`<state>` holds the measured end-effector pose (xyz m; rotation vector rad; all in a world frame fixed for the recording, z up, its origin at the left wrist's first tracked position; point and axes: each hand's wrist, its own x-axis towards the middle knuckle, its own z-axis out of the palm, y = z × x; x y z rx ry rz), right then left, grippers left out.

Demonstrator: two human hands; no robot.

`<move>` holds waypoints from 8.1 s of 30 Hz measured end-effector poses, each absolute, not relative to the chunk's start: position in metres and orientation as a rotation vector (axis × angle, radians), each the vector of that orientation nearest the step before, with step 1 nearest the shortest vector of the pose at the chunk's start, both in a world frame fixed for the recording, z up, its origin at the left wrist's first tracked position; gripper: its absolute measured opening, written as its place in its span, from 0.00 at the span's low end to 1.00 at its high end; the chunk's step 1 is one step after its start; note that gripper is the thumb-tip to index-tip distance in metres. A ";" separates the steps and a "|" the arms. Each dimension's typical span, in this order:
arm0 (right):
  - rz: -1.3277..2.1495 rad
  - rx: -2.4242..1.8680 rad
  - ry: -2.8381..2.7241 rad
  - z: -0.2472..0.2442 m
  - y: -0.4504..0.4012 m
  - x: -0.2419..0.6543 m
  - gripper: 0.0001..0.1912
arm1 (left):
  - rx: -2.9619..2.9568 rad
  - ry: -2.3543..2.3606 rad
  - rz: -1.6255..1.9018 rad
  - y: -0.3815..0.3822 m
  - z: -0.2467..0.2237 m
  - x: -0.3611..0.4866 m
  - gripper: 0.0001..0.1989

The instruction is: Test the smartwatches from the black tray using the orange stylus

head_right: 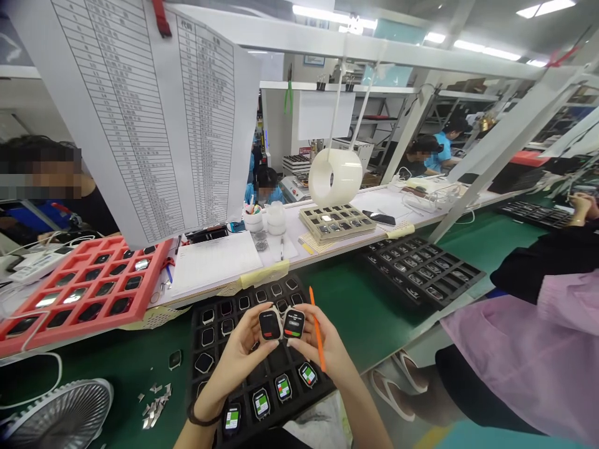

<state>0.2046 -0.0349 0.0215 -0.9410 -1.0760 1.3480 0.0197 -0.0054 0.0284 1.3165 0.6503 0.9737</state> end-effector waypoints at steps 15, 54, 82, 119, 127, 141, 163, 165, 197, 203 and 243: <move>1.268 -1.051 -1.086 0.021 -0.031 0.202 0.19 | 1.356 0.729 1.047 -0.001 0.019 0.022 0.18; 1.247 -1.070 -1.058 0.018 -0.030 0.202 0.17 | 1.275 0.785 1.046 0.001 0.026 0.022 0.18; 1.217 -1.080 -1.058 0.017 -0.031 0.202 0.16 | 1.281 0.610 1.024 -0.005 0.024 0.018 0.21; 1.199 -1.084 -1.087 0.011 -0.029 0.206 0.14 | 1.195 0.850 1.070 -0.003 0.027 0.025 0.19; 1.200 -1.090 -1.075 0.014 -0.030 0.205 0.14 | 1.170 0.844 1.083 -0.004 0.028 0.024 0.17; 1.183 -1.202 -1.050 0.006 -0.033 0.208 0.21 | 1.098 0.477 1.035 -0.012 0.029 0.011 0.29; 1.150 -1.123 -1.072 0.019 -0.032 0.200 0.17 | 1.439 0.863 1.061 -0.006 0.024 0.016 0.21; 1.158 -1.119 -1.078 0.018 -0.032 0.200 0.17 | 1.428 0.874 1.075 -0.006 0.024 0.017 0.19; 1.189 -1.108 -1.076 0.015 -0.029 0.195 0.14 | 1.321 0.863 1.103 -0.003 0.020 0.018 0.20; 1.133 -1.193 -1.065 0.010 -0.029 0.196 0.11 | 1.283 0.941 1.090 -0.003 0.025 0.019 0.16; 1.204 -1.125 -1.159 0.005 -0.028 0.198 0.17 | 1.297 0.815 1.022 -0.001 0.013 0.018 0.22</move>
